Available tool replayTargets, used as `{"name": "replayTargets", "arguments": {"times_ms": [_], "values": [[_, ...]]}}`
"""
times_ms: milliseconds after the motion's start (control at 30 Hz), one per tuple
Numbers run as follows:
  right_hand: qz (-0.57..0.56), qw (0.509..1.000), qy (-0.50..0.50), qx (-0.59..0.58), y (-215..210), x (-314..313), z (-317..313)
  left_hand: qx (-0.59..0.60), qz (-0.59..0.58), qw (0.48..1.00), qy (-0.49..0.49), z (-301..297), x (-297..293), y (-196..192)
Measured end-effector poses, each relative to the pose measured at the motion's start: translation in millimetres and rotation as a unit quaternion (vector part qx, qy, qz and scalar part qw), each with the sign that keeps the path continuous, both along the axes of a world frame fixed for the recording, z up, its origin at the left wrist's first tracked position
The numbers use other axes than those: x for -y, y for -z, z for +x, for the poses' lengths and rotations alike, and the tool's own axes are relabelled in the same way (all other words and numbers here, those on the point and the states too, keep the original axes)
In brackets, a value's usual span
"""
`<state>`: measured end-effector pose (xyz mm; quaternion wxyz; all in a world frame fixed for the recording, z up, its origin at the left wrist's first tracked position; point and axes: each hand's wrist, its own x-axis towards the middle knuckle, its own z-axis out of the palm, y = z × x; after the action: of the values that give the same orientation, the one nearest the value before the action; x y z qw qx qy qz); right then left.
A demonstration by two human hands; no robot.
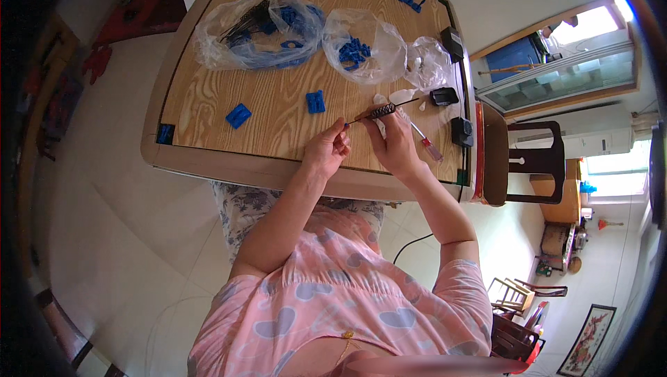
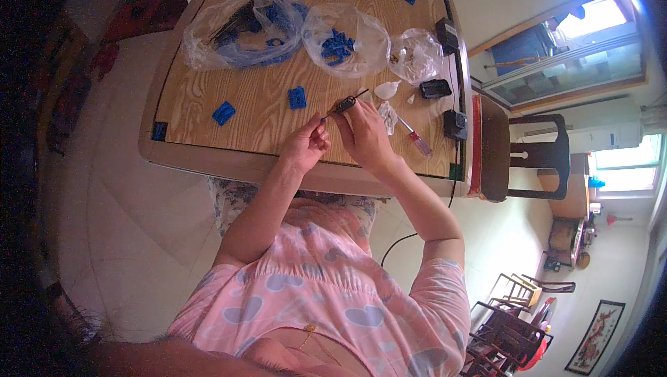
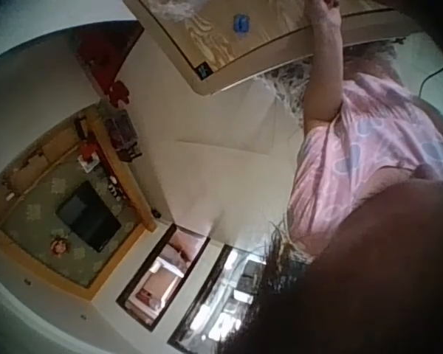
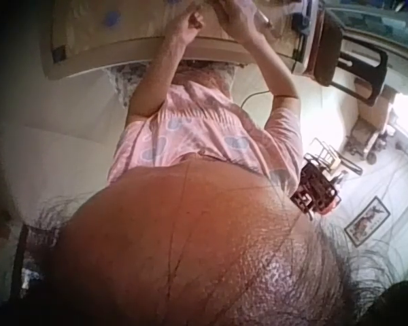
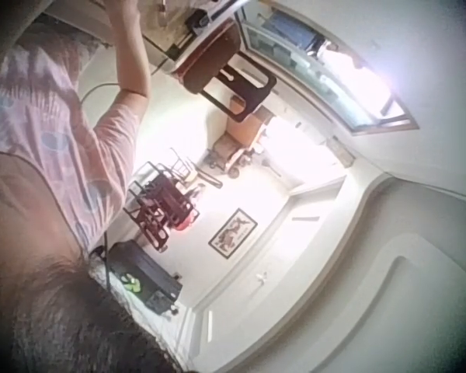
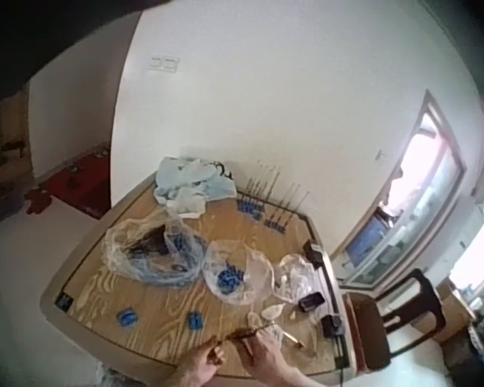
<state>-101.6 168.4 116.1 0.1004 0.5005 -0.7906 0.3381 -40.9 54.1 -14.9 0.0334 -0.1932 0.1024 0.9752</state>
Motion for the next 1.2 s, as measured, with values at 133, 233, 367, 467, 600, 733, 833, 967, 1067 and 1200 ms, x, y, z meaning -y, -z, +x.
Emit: {"name": "replayTargets", "arguments": {"times_ms": [133, 233, 367, 467, 600, 733, 833, 967, 1067, 1200], "values": [[0.000, 1.000, -0.010, 0.000, 1.3, -0.3, -1.6, -0.004, -0.006, 1.000, 0.001, -0.2, -0.3, -0.4], [-0.003, 1.000, -0.004, 0.013, 1.4, 0.5, -1.0, 0.001, -0.007, 1.000, 0.000, -0.2, -1.0, -0.4], [-0.011, 1.000, -0.008, 0.012, 1.6, 1.4, -1.2, -0.004, -0.004, 1.000, 0.001, -0.3, -0.6, -0.6], [0.000, 1.000, -0.010, 0.009, 1.8, 1.6, -1.5, 0.014, -0.011, 1.000, 0.001, -0.3, -0.7, -0.4], [-0.002, 1.000, -0.005, 0.009, 1.2, 2.1, -0.9, 0.007, -0.006, 1.000, 0.004, -1.2, -0.2, 1.5], [0.003, 1.000, -0.008, 0.016, 2.0, 1.6, -1.9, 0.008, -0.006, 1.000, 0.004, -1.2, -0.1, 0.2], [0.001, 1.000, -0.009, 0.003, 0.0, 1.8, -2.0, 0.012, -0.008, 1.000, 0.004, -0.5, -0.3, -2.1], [0.007, 1.000, 0.001, -0.001, -5.4, 2.2, 0.8, 0.014, -0.003, 1.000, 0.003, -0.7, -0.4, -0.4], [0.005, 1.000, 0.005, 0.014, -6.2, 0.8, -0.2, 0.011, -0.003, 1.000, 0.003, -0.7, -0.4, 0.3], [0.006, 1.000, 0.006, 0.002, -5.8, -0.4, -1.6, 0.000, -0.004, 1.000, 0.002, -0.8, -0.6, -0.1]]}}
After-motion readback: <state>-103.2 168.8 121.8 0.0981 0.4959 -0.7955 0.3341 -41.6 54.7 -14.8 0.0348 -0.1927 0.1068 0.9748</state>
